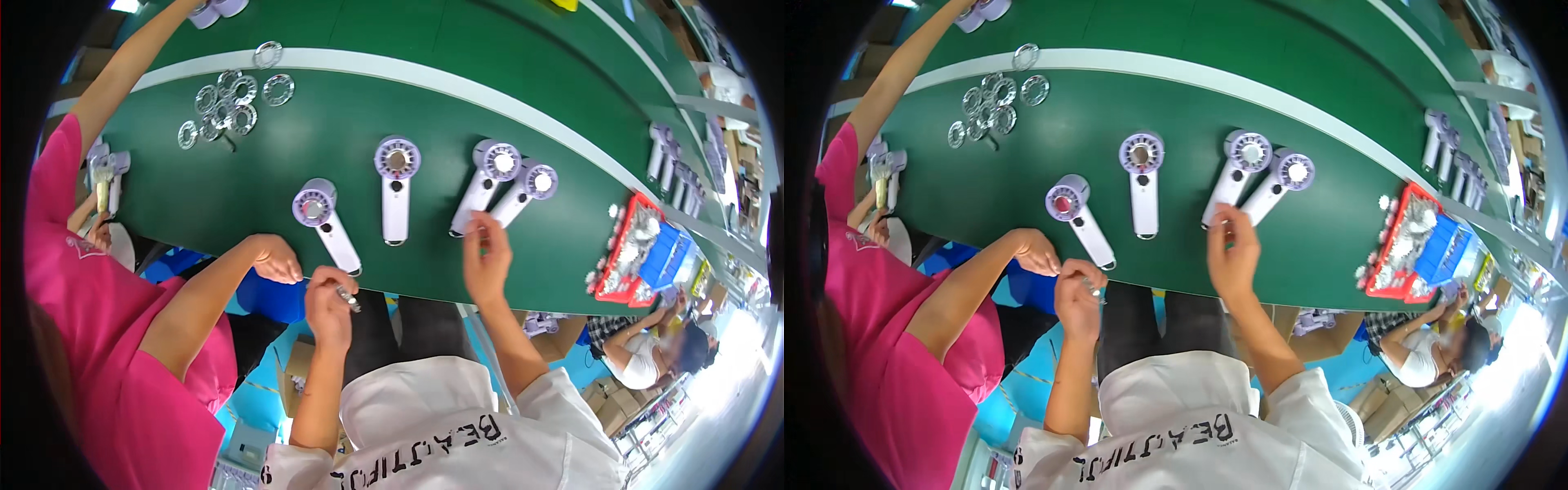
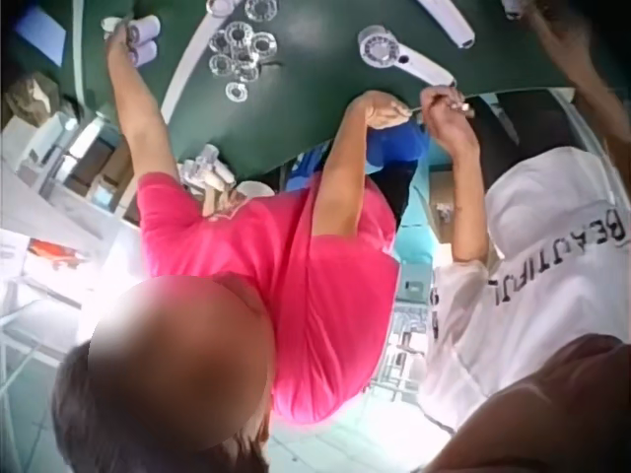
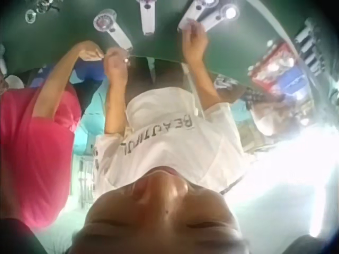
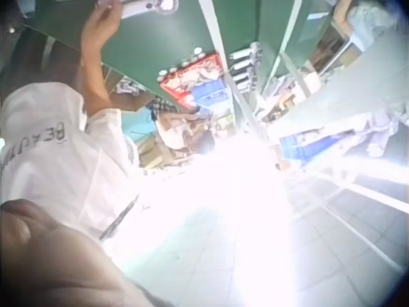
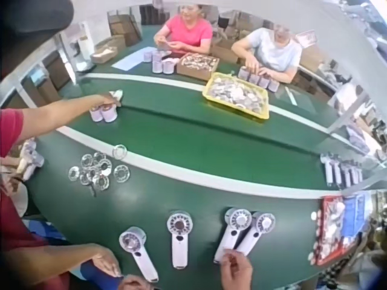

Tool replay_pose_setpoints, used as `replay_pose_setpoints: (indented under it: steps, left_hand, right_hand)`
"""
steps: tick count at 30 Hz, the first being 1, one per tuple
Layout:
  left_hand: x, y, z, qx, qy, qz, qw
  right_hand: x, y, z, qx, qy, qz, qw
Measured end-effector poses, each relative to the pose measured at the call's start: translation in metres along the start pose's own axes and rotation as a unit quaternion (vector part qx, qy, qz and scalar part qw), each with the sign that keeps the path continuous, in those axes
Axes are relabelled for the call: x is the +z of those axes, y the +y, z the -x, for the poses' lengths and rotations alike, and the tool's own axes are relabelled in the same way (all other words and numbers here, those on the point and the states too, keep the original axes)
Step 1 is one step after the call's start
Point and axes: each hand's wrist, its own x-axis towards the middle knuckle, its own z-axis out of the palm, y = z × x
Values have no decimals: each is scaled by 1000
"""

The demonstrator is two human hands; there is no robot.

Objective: Assembling portable handheld fans on a production line.

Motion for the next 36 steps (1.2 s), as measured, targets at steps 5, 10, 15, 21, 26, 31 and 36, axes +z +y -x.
replay_pose_setpoints:
  steps: [5,10,15,21,26,31,36]
  left_hand:
    - [22,-2,-13,-59,59,0,997]
    - [16,4,-14,-18,0,-60,998]
    - [26,13,-21,28,-95,-220,971]
    - [74,-13,-57,261,-91,-484,831]
    - [87,-36,-88,245,-24,-334,910]
    - [92,-39,-115,257,-61,-369,891]
    - [87,-49,-121,235,-78,-304,920]
  right_hand:
    - [38,-51,24,79,-212,-236,945]
    - [68,-70,41,20,-240,-186,952]
    - [54,-34,23,118,-252,-309,909]
    - [30,-24,-32,177,-174,-304,920]
    - [43,-34,-55,99,-89,-168,977]
    - [50,-43,-69,53,-181,-45,981]
    - [55,-35,-65,50,-183,-62,980]
